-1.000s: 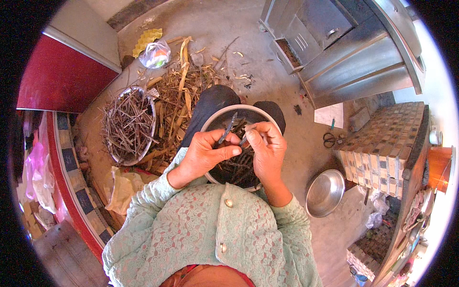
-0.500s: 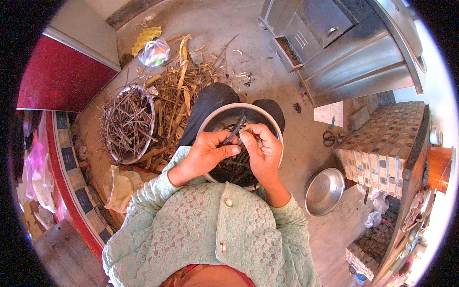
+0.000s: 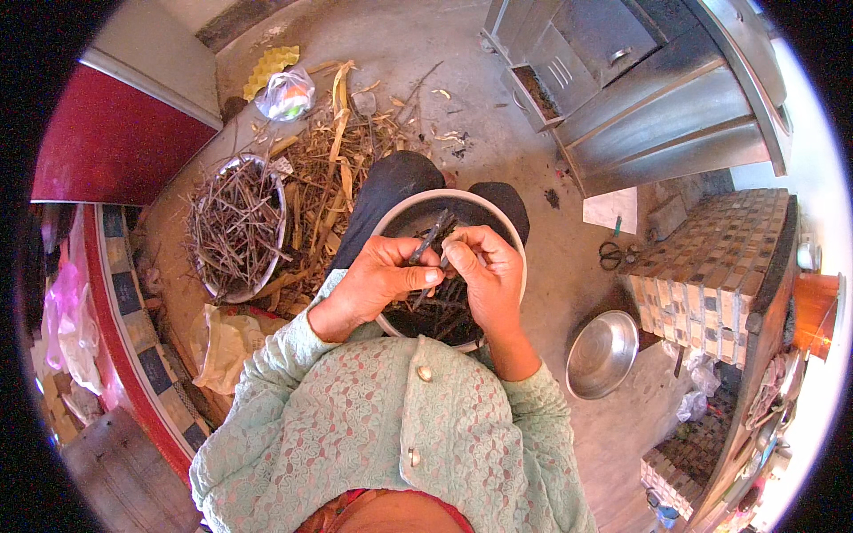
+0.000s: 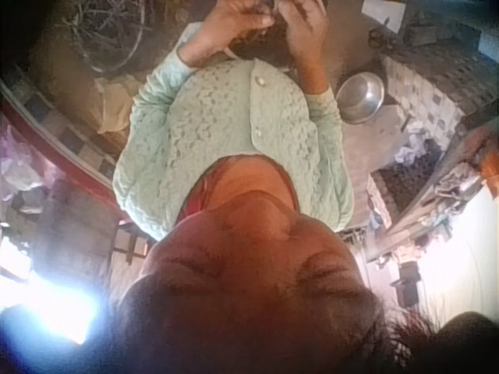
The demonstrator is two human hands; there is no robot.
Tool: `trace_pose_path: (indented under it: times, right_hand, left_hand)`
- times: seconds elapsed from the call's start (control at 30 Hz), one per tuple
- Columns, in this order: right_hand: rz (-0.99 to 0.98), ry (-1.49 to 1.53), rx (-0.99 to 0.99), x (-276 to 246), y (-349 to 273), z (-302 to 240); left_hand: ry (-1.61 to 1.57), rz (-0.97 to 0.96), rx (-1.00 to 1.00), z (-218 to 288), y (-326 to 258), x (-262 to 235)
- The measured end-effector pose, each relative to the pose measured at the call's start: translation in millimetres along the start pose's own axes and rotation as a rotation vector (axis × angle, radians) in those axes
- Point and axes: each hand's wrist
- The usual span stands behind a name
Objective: The person sits on the floor and sorts through dried plant material in a metal bowl. They pick up individual pieces, break them apart by hand, and place the separated parts back into the bowl.
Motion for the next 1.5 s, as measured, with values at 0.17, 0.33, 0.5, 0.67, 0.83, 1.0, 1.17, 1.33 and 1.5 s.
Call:
trace_pose_path:
  times: [0.17,0.33,0.5,0.67,0.83,1.0,1.17,1.33,1.5]
  right_hand:
    - [-0.008,0.011,0.034,0.1,4.0,-3.8]
    - [-0.077,-0.07,0.068,-3.5,3.1,-5.2]
    - [-0.232,-0.121,0.031,-12.0,2.5,-3.1]
    - [-0.227,-0.065,0.079,-8.2,0.3,-4.2]
    - [-0.206,-0.034,0.062,-4.9,-1.8,-3.3]
    - [-0.241,-0.067,0.035,-5.3,-2.9,-2.4]
    - [-0.275,-0.191,0.052,-4.0,-5.2,-2.7]
    - [-0.284,-0.311,-0.015,-9.6,-11.3,9.7]
    - [-0.186,-0.126,0.055,-1.1,-9.3,0.8]
  left_hand:
    - [0.151,0.127,0.175,-7.5,7.2,1.2]
    - [0.197,0.145,0.205,-12.3,8.0,1.2]
    - [0.265,0.096,0.16,-9.1,5.9,-3.2]
    - [0.182,0.024,0.159,-7.3,6.2,-5.3]
    - [0.165,-0.022,0.126,-5.0,5.7,-7.4]
    - [0.203,-0.046,0.13,-4.1,5.0,-8.3]
    - [0.16,-0.051,0.122,-5.5,5.1,-8.9]
    - [0.193,0.003,0.127,-6.3,5.4,-8.5]
    - [0.173,-0.021,0.165,-3.9,6.6,-10.4]
Point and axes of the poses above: each hand's wrist, its own y-axis towards the middle knuckle, its own x-axis out of the palm, z = x × y, and after that the axes turned 15 degrees about -x, right-handed
